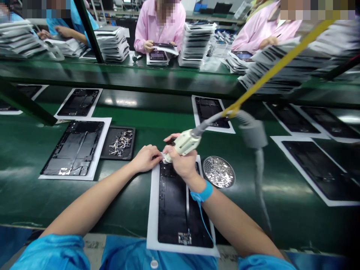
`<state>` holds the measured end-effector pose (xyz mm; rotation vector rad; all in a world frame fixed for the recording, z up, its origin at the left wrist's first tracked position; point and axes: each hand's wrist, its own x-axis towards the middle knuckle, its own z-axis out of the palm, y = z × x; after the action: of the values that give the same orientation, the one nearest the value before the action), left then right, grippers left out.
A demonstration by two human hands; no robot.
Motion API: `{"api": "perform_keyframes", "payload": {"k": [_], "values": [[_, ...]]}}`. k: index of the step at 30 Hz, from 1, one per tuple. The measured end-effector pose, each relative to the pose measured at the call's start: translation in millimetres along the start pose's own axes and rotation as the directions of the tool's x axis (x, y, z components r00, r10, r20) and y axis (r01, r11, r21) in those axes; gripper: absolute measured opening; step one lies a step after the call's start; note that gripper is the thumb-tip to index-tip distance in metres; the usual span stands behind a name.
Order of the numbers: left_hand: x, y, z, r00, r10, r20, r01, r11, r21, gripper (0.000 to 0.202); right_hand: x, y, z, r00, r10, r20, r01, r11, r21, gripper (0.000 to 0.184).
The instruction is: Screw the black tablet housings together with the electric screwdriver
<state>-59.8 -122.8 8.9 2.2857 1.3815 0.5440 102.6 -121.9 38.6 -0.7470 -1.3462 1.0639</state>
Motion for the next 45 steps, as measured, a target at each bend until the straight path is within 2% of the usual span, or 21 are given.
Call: {"api": "perform_keyframes", "payload": {"k": [4,7,9,11,13,16,18,20,22,24,27,33,45], "values": [[-4,-1,-2.1,1.0,0.031,-0.004,-0.031,1.0,0.002,0.017,8,-29,-42,0.985,-0.059,-0.161,0.059,0.998,-0.008,0.022],[1,7,0.3,0.997,0.005,-0.079,0.002,0.996,0.087,0.011,9,-43,-85,0.944,-0.18,-0.277,0.159,0.982,-0.098,0.02],[10,19,4.1,0.994,-0.016,-0.107,0.034,0.985,0.171,0.018,7,-44,-108,0.912,-0.238,-0.335,0.189,0.967,-0.173,0.019],[23,33,8.4,0.996,-0.058,-0.067,0.073,0.966,0.247,0.034,5,-41,-124,0.888,-0.268,-0.375,0.191,0.954,-0.23,0.021],[36,43,11.3,0.994,-0.089,0.057,0.069,0.955,0.289,0.033,3,-36,-133,0.877,-0.276,-0.393,0.178,0.947,-0.267,0.021],[56,45,10.5,0.962,-0.053,0.267,-0.018,0.966,0.258,0.024,3,-29,-138,0.874,-0.255,-0.414,0.139,0.947,-0.29,0.023],[69,38,7.4,0.958,-0.017,0.286,-0.055,0.969,0.239,0.024,3,-27,-138,0.879,-0.229,-0.419,0.111,0.952,-0.286,0.024],[83,28,4.7,0.979,-0.02,0.203,-0.037,0.962,0.272,0.023,5,-26,-138,0.884,-0.208,-0.418,0.097,0.957,-0.272,0.024],[98,18,4.5,0.996,-0.056,0.076,0.028,0.944,0.329,0.023,6,-26,-137,0.887,-0.198,-0.417,0.094,0.962,-0.256,0.023],[110,11,7.4,0.994,-0.098,-0.042,0.107,0.928,0.356,0.025,8,-25,-137,0.887,-0.194,-0.42,0.093,0.964,-0.248,0.023],[118,5,14.8,0.985,-0.117,-0.128,0.154,0.933,0.324,0.028,11,-22,-136,0.884,-0.195,-0.426,0.095,0.965,-0.245,0.025],[116,1,19.9,0.98,-0.124,-0.156,0.162,0.952,0.259,0.027,15,-17,-135,0.888,-0.195,-0.416,0.102,0.966,-0.236,0.025],[116,-1,21.5,0.98,-0.123,-0.159,0.16,0.956,0.246,0.026,14,-14,-135,0.891,-0.17,-0.422,0.074,0.969,-0.235,0.026]]}}
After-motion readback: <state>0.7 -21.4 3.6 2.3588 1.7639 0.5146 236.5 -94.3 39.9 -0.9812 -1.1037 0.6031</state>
